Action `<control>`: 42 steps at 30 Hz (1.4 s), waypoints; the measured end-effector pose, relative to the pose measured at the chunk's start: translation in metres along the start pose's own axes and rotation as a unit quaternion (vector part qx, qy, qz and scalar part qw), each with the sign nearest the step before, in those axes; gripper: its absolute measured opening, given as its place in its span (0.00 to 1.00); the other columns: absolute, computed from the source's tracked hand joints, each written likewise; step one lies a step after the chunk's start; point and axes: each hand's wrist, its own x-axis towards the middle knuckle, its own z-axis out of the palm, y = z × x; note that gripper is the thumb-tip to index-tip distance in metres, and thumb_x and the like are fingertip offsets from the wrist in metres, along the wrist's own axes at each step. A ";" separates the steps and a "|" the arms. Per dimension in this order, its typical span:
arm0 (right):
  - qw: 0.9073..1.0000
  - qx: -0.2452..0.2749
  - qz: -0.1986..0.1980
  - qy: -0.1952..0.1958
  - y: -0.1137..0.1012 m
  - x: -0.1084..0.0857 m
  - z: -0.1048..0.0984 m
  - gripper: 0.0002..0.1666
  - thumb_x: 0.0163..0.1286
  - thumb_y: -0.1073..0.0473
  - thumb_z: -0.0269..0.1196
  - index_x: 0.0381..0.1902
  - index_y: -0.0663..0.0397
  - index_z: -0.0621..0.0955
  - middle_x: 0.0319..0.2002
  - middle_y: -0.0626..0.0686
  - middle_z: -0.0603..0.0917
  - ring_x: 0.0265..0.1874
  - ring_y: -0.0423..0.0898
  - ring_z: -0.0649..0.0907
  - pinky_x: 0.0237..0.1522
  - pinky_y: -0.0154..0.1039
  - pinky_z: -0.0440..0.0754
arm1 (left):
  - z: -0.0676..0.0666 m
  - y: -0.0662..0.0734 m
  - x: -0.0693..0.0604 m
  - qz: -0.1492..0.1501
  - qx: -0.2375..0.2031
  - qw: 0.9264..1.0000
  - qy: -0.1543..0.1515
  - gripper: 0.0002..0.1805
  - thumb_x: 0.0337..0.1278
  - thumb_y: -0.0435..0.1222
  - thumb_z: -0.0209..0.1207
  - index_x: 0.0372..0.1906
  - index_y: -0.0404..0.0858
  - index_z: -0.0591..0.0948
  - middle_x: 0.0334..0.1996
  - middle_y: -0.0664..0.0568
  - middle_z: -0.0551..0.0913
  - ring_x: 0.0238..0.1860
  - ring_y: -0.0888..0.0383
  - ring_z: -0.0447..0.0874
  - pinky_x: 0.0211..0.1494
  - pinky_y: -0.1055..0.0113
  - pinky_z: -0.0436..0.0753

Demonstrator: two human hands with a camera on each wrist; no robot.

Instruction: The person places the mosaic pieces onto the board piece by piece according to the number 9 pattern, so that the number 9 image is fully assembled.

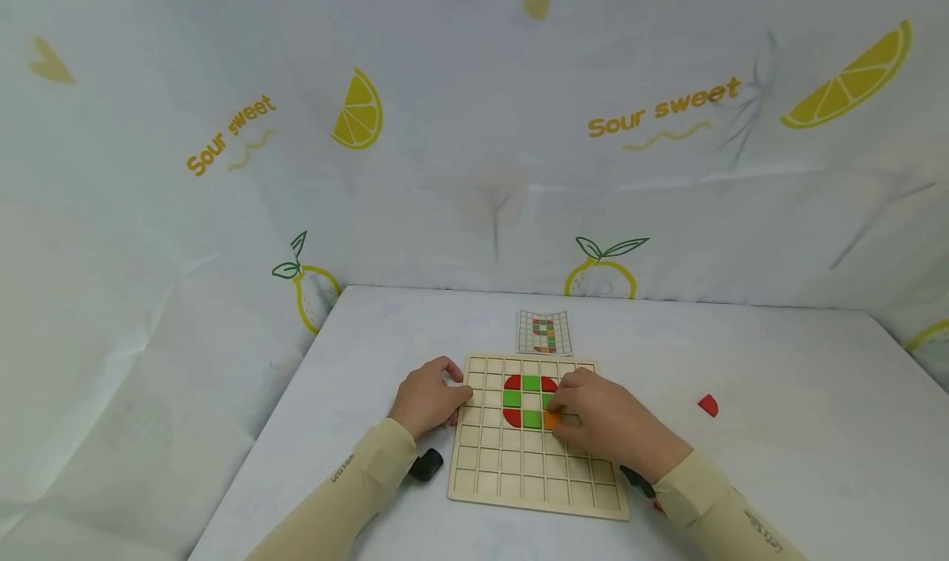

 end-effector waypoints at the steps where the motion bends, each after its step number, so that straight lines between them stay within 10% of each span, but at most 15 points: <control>1: 1.000 -0.001 0.000 0.000 0.000 -0.001 0.000 0.10 0.64 0.51 0.80 0.42 0.44 0.93 0.37 0.38 0.83 0.41 0.36 0.77 0.47 0.39 0.84 | 0.000 0.000 0.000 0.000 0.000 1.000 0.000 0.10 0.64 0.41 0.66 0.46 0.44 0.82 0.12 0.55 0.83 0.15 0.59 0.78 0.26 0.66 0.73; 15: 0.997 0.046 0.056 -0.005 0.037 -0.017 -0.022 0.13 0.65 0.52 0.78 0.47 0.44 0.92 0.46 0.42 0.86 0.55 0.47 0.84 0.60 0.52 0.86 | 0.003 0.003 -0.001 0.003 -0.002 1.000 -0.005 0.11 0.64 0.41 0.67 0.47 0.43 0.82 0.14 0.54 0.83 0.16 0.59 0.79 0.26 0.67 0.74; 23: 0.993 0.053 0.099 -0.025 0.066 -0.044 -0.034 0.12 0.66 0.52 0.76 0.46 0.44 0.92 0.43 0.42 0.86 0.47 0.44 0.83 0.51 0.50 0.86 | -0.001 0.005 -0.003 -0.001 0.001 1.000 -0.005 0.11 0.66 0.41 0.68 0.48 0.43 0.82 0.15 0.54 0.84 0.17 0.59 0.81 0.28 0.67 0.75; 42: 0.989 0.030 0.139 -0.037 0.071 -0.095 -0.019 0.17 0.56 0.44 0.83 0.42 0.36 0.91 0.41 0.37 0.84 0.45 0.39 0.82 0.50 0.46 0.87 | -0.002 0.002 -0.005 -0.007 -0.003 1.000 -0.010 0.12 0.66 0.42 0.68 0.48 0.43 0.82 0.16 0.52 0.84 0.16 0.58 0.79 0.26 0.66 0.76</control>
